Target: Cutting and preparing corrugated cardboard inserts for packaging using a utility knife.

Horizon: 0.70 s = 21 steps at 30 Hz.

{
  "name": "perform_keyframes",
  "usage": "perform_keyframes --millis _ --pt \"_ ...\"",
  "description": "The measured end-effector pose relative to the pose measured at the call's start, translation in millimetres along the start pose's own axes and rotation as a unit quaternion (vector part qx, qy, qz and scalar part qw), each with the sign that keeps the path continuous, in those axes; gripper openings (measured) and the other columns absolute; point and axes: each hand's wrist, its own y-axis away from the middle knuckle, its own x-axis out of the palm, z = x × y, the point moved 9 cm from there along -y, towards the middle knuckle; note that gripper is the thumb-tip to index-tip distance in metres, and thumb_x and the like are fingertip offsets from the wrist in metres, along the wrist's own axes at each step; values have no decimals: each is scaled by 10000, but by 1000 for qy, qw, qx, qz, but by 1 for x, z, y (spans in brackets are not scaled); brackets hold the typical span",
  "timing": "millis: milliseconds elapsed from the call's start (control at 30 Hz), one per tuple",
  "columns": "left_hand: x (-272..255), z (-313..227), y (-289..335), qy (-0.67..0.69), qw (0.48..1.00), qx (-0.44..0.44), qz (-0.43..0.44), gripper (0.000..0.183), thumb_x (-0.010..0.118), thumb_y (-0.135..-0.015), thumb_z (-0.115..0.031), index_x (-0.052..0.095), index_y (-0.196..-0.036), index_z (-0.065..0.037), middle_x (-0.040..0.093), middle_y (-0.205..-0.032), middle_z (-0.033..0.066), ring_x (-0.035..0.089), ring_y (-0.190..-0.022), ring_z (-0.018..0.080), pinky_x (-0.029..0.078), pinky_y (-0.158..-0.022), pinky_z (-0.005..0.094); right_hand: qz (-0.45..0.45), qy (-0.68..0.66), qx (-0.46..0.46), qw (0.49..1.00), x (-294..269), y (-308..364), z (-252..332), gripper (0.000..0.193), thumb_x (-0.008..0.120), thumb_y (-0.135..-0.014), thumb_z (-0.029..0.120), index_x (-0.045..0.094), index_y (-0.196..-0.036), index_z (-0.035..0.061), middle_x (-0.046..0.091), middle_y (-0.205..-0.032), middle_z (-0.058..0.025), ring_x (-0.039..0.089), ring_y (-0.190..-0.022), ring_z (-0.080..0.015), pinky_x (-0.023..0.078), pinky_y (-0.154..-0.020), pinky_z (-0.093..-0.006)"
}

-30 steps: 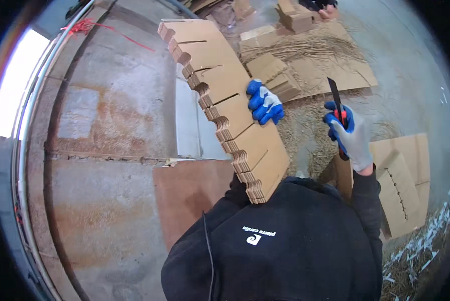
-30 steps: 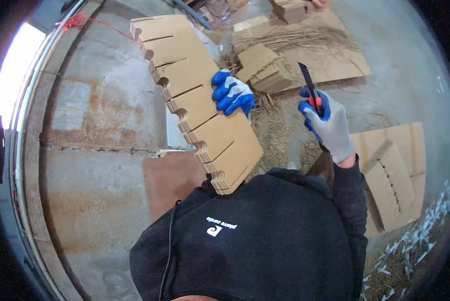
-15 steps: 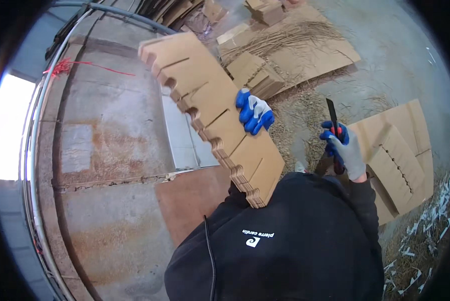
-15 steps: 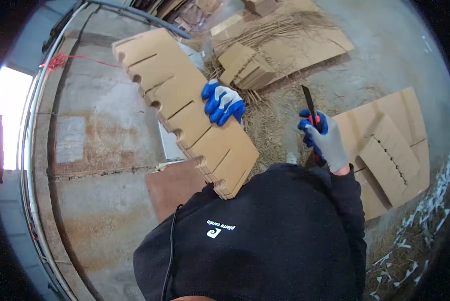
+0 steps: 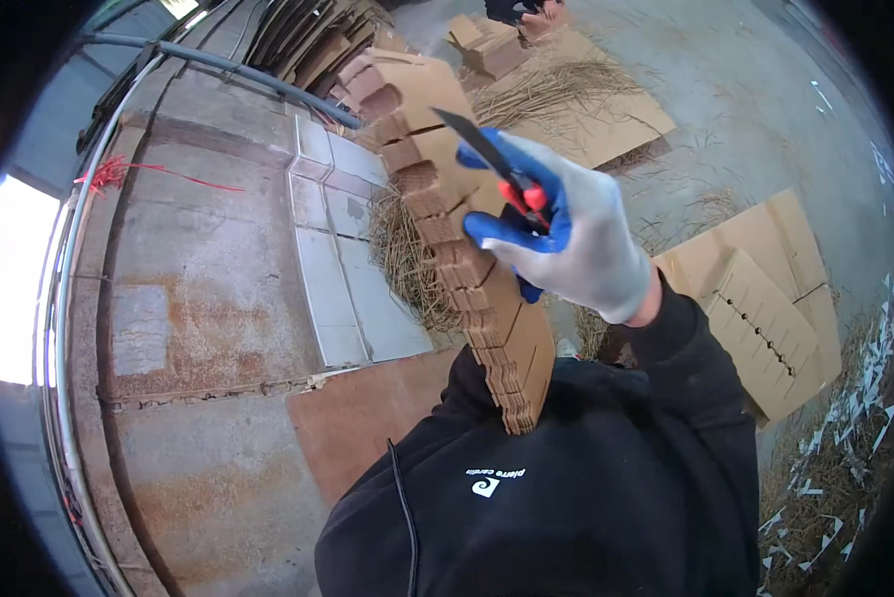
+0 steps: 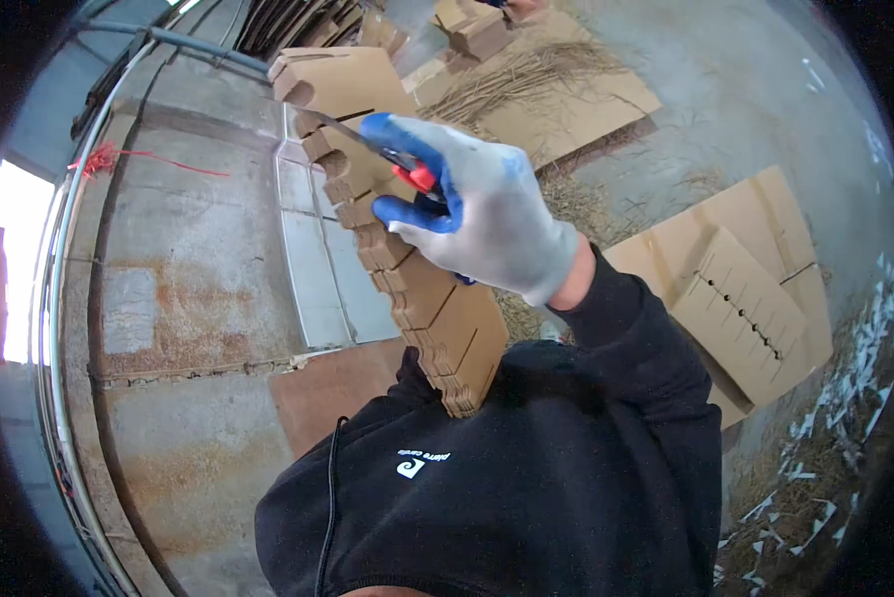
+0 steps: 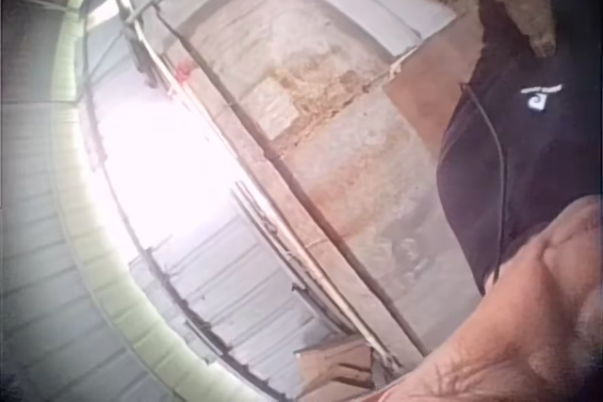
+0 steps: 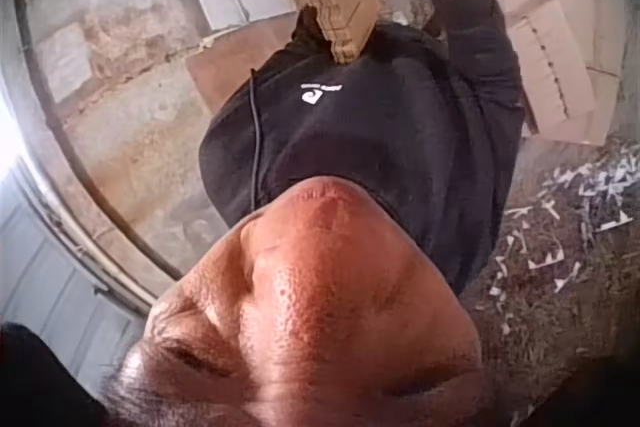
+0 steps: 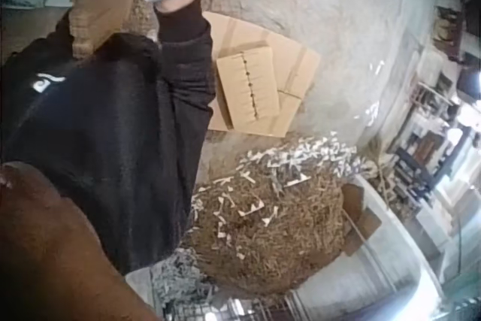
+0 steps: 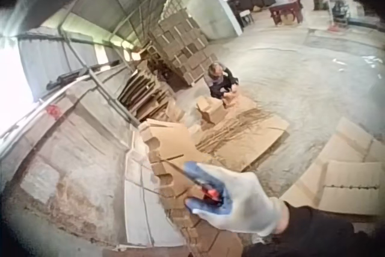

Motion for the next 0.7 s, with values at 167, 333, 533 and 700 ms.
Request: perform_keyframes --millis 167,333,533,700 --pt "5 -3 -4 3 1000 10 19 448 596 -939 -453 545 -1136 -54 493 -666 28 479 -481 196 422 -420 358 -20 37 -50 998 5 5 -11 493 731 -785 8 607 -1262 30 721 -1002 -136 698 -775 -211 558 -718 -299" --pt "10 -7 1 14 999 15 47 447 597 -937 -450 545 -1127 -49 488 -650 29 471 -460 197 417 -403 356 -78 -31 66 994 -11 8 -48 367 693 -800 -38 661 -1161 24 705 -822 -78 669 -706 -93 524 -659 -236" --pt "11 -13 4 15 998 24 60 444 599 -934 -445 546 -1115 -43 482 -631 32 461 -434 198 411 -382 354 -97 -172 203 959 -12 18 -70 320 628 -859 -93 639 -1172 -29 677 -880 -27 608 -759 -61 524 -732 -216" --pt "-17 -23 29 -80 983 50 -155 369 583 -954 -417 525 -1026 -60 488 -629 40 447 -420 201 386 -367 355 10 -65 163 984 18 14 -56 399 749 -791 3 646 -1177 0 693 -845 -61 647 -717 -80 530 -677 -235"
